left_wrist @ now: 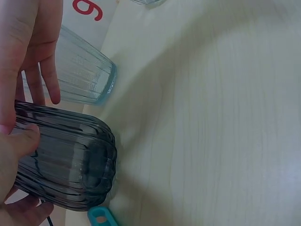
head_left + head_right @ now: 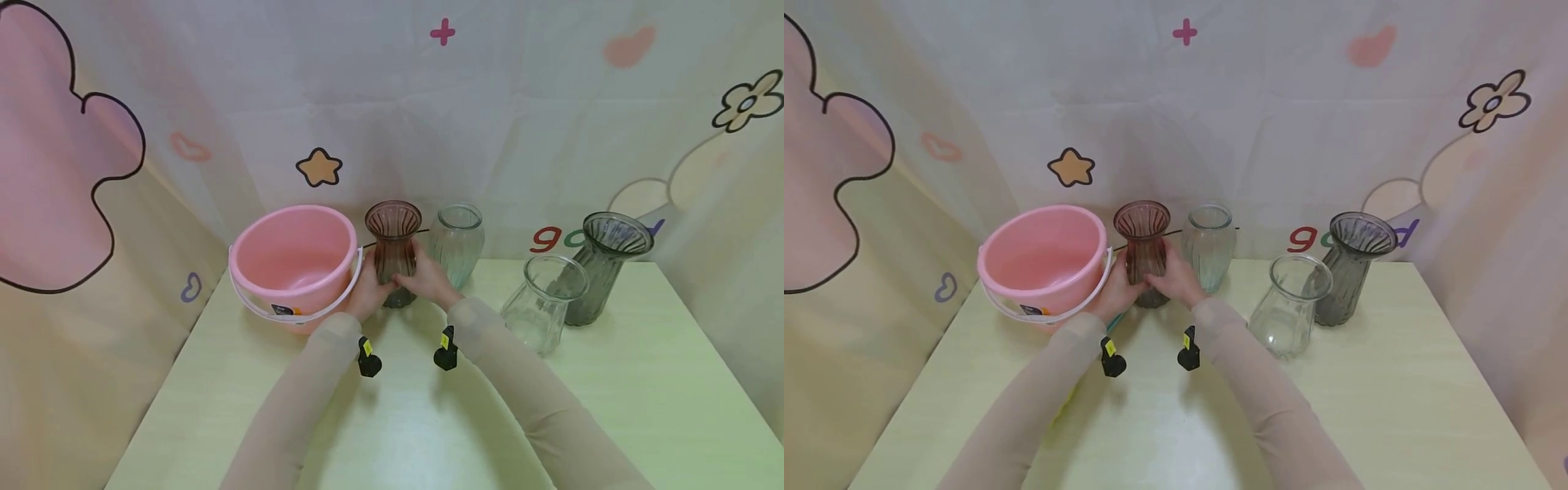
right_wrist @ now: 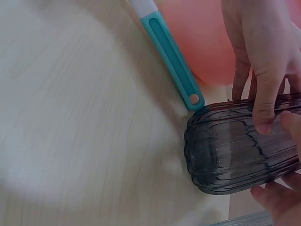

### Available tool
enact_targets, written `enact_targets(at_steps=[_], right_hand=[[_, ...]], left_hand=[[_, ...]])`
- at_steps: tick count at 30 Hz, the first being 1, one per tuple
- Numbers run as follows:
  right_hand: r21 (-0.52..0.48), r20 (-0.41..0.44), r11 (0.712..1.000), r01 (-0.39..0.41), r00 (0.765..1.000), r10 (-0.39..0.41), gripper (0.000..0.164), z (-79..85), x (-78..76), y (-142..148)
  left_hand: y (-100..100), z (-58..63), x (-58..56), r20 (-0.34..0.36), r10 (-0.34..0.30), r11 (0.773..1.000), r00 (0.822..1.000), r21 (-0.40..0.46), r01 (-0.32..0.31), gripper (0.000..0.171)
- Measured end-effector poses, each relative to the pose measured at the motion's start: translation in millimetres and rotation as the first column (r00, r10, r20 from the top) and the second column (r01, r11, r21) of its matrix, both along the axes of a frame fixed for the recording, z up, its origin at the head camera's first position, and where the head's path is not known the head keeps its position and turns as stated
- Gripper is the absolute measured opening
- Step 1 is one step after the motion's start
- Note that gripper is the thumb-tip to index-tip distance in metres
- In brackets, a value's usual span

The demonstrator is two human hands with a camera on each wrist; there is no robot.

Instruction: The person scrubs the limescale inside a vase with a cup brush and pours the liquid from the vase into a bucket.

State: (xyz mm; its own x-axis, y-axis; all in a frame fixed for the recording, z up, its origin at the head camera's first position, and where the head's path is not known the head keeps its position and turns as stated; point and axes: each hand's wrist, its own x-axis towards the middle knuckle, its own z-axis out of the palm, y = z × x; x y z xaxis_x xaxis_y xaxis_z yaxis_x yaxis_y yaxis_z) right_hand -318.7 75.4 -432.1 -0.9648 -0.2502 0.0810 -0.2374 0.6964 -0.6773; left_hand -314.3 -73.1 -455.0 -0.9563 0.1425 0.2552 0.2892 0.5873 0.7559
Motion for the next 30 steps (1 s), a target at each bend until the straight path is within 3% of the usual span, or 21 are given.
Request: enact_targets(at_steps=[3, 8, 12, 14, 16, 19, 23, 26, 30], right_hand=[[-0.002, -0.037, 1.0, -0.008, 0.999, 0.008, 0.086, -1.4, 4.1, 3], [-0.032, -0.057, 0.999, -0.036, 0.998, 0.034, 0.075, -2.9, 21.8, 14], [-0.05, -0.069, 0.999, 0.007, 0.998, -0.01, 0.054, 2.6, 40.2, 30], [-0.036, -0.104, 0.998, 0.044, 0.993, -0.047, 0.047, 5.9, 46.4, 40], [-0.022, -0.144, 0.997, 0.072, 0.987, -0.074, 0.043, 8.8, 50.3, 50], [-0.007, -0.156, 0.992, 0.124, 0.98, -0.124, 0.044, 9.7, 51.7, 66], [-0.002, -0.132, 0.979, 0.206, 0.97, -0.204, 0.054, 7.0, 51.7, 81], [-0.028, -0.127, 0.966, 0.257, 0.958, -0.258, 0.068, 6.7, 53.1, 86], [-0.065, -0.125, 0.958, 0.279, 0.95, -0.286, 0.088, 7.4, 53.1, 91]], left_hand=[[1, -1.6, 3.1, 0.005, 0.028, 1.0, 1.0, 0.007, -0.028, 0.083], [1, -7.5, 21.6, 0.128, 0.131, 0.991, 0.983, -0.054, -0.125, 0.084], [0, -11.9, 39.1, 0.195, 0.186, 0.98, 0.963, -0.111, -0.167, 0.072], [-1, -12.4, 46.2, 0.188, 0.181, 0.98, 0.965, -0.118, -0.161, 0.064], [-1, -11.2, 52.2, 0.185, 0.135, 0.985, 0.973, -0.128, -0.112, 0.057], [3, -7.2, 58.9, 0.197, -0.003, 0.992, 0.98, -0.126, 0.028, 0.053], [19, 1.7, 62.0, 0.214, -0.161, 0.979, 0.963, -0.088, 0.183, 0.061], [36, 8.8, 59.0, 0.191, -0.212, 0.971, 0.958, -0.071, 0.229, 0.073], [56, 16.8, 51.9, 0.192, -0.216, 0.97, 0.957, -0.071, 0.233, 0.087]])
